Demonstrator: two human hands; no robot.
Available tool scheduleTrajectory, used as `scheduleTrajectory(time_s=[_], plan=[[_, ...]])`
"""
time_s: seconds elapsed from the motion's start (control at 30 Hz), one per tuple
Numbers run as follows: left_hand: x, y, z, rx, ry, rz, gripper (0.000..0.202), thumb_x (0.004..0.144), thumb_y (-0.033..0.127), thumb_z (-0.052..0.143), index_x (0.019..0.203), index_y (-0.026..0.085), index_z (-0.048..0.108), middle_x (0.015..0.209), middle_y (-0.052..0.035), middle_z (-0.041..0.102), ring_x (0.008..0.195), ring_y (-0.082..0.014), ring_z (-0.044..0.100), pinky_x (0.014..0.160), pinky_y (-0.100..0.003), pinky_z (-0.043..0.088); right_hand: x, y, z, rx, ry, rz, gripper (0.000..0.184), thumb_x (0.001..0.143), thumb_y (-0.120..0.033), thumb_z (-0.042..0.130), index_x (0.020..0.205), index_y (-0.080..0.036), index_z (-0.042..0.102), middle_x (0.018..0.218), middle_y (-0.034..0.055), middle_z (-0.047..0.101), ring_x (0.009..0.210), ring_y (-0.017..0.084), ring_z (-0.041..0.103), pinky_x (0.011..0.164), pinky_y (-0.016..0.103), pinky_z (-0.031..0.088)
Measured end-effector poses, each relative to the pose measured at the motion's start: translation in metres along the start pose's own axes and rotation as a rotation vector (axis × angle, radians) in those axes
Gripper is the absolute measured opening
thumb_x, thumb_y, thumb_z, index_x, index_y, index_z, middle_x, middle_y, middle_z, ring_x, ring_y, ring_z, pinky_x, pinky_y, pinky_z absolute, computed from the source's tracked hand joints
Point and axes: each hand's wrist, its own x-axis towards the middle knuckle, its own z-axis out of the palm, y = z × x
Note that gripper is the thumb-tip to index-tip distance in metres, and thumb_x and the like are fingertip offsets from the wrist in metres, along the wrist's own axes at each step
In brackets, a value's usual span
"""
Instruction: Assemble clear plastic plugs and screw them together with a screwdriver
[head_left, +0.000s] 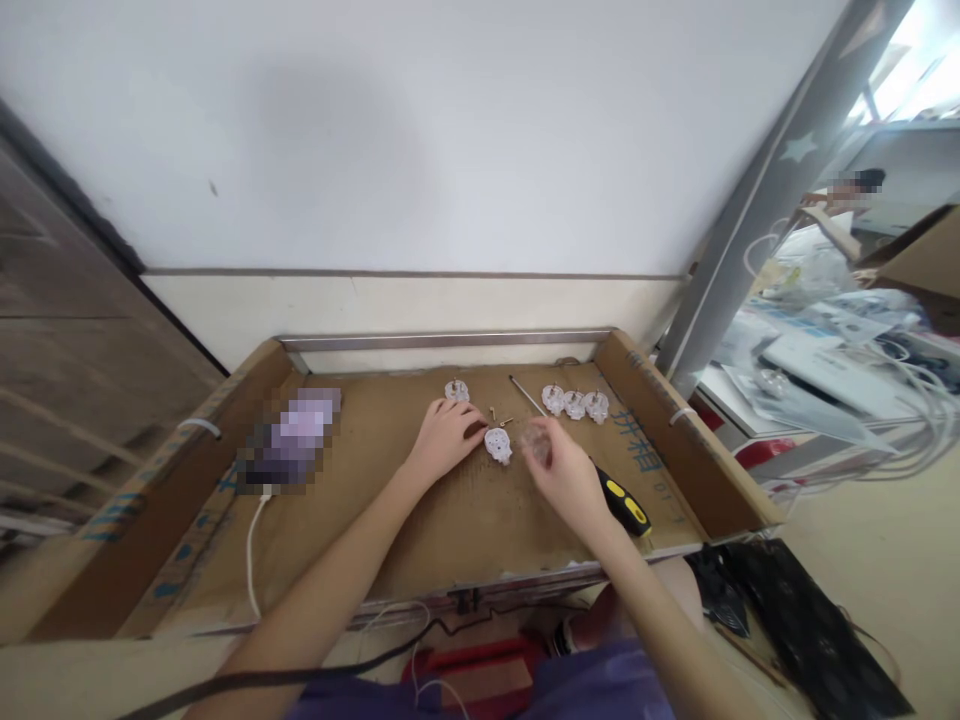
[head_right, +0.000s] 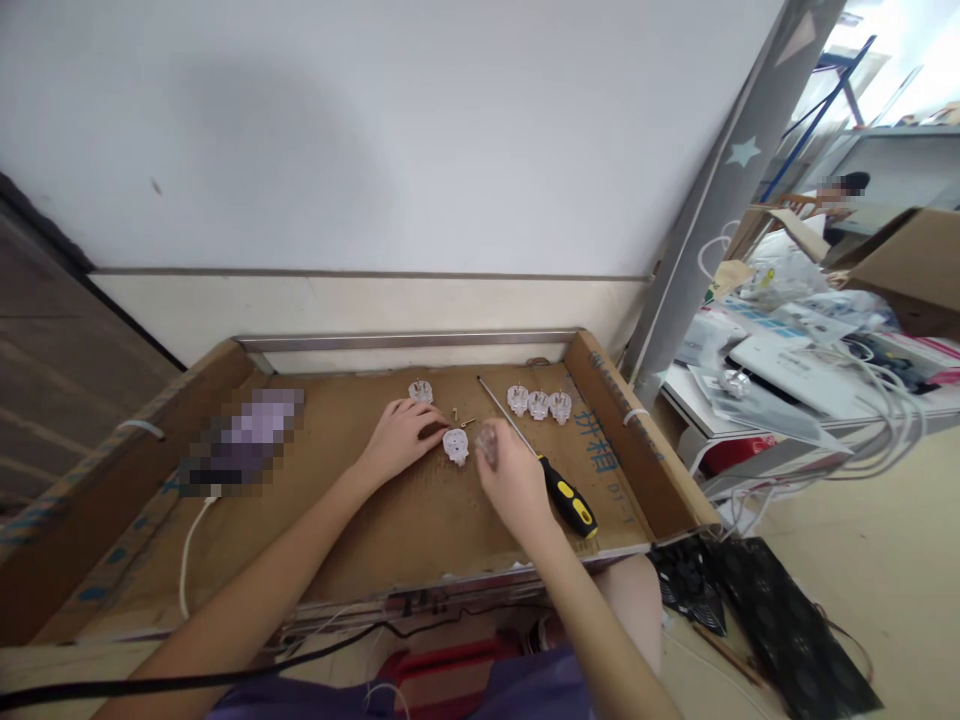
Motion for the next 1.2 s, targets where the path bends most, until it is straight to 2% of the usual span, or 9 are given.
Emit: scheduleTrajectory(time_s=[0.13,0.23,0.33,0.43,0.53,0.67,0.9,1.2], plan=[[0.017,-0.001,-0.004,-0.138,0.060,-0.071,0.012,0.082,0.031,0.055,0.083,0.024,0.065,0.090,-0.0011,0.069,0.092,-0.0205,0.057,0.090,-0.038,0.034,0.046,0.006,0.012,0.183,0.081,0.021,0.039,0.088,-0.038,0.049,0.119,-0.014,0.047,0.098,0.0055,0.055,0.079,0.010,0.055,0.073,0.029,0.050],[0.033,-0.003,-0.005,-0.438,0.186,-0.225,0.015,0.081,0.031,0.053,0.086,0.022,0.064,0.089,-0.0015,0.069,0.087,-0.0186,0.058,0.084,-0.034,0.040,0.068,0.008,0.032,0.306,0.100,0.030,0.038,0.088,-0.038,0.049,0.117,-0.013,0.048,0.099,0.0059,0.056,0.082,0.011,0.055,0.073,0.029,0.051],[0.043,-0.002,-0.002,-0.811,0.292,-0.384,0.019,0.081,0.033,0.051,0.085,0.020,0.063,0.093,-0.0037,0.068,0.086,-0.0173,0.060,0.079,-0.030,0.045,0.075,0.008,0.050,0.422,0.104,0.041,0.038,0.088,-0.037,0.049,0.117,-0.013,0.048,0.100,0.0061,0.056,0.082,0.011,0.056,0.072,0.028,0.051],[0.041,0.006,0.000,-0.987,0.240,-0.416,0.017,0.079,0.032,0.053,0.082,0.019,0.062,0.094,-0.0041,0.069,0.086,-0.0171,0.061,0.078,-0.030,0.046,0.072,0.008,0.059,0.525,0.091,0.041,0.038,0.088,-0.037,0.049,0.118,-0.014,0.048,0.100,0.0063,0.056,0.083,0.011,0.056,0.072,0.028,0.052],[0.032,0.016,-0.001,-0.861,0.176,-0.343,0.015,0.078,0.031,0.055,0.085,0.021,0.064,0.094,-0.0031,0.068,0.088,-0.0181,0.061,0.081,-0.033,0.046,0.067,0.009,0.058,0.585,0.090,0.056,0.038,0.087,-0.036,0.050,0.119,-0.014,0.048,0.102,0.0067,0.056,0.086,0.012,0.056,0.075,0.030,0.052],[0.026,0.018,-0.005,-0.636,0.252,-0.288,0.010,0.080,0.027,0.056,0.083,0.022,0.065,0.100,-0.0027,0.067,0.097,-0.0192,0.056,0.088,-0.037,0.042,0.063,0.007,0.053,0.619,0.062,0.068,0.037,0.087,-0.035,0.051,0.117,-0.014,0.049,0.101,0.0064,0.056,0.085,0.012,0.056,0.074,0.029,0.052],[0.024,0.008,-0.003,-0.481,0.269,-0.244,0.012,0.084,0.026,0.052,0.084,0.022,0.063,0.105,-0.0021,0.065,0.100,-0.0187,0.053,0.091,-0.036,0.041,0.060,0.001,0.052,0.637,-0.009,0.095,0.035,0.087,-0.034,0.051,0.115,-0.013,0.050,0.097,0.0053,0.057,0.081,0.010,0.056,0.072,0.028,0.051],[0.022,0.009,-0.005,-0.327,0.265,-0.152,0.015,0.089,0.028,0.046,0.089,0.021,0.060,0.107,-0.0024,0.064,0.101,-0.0193,0.051,0.090,-0.036,0.041,0.062,0.001,0.049,0.793,-0.128,0.181,0.034,0.087,-0.035,0.051,0.113,-0.013,0.051,0.096,0.0052,0.056,0.081,0.010,0.056,0.072,0.028,0.051]])
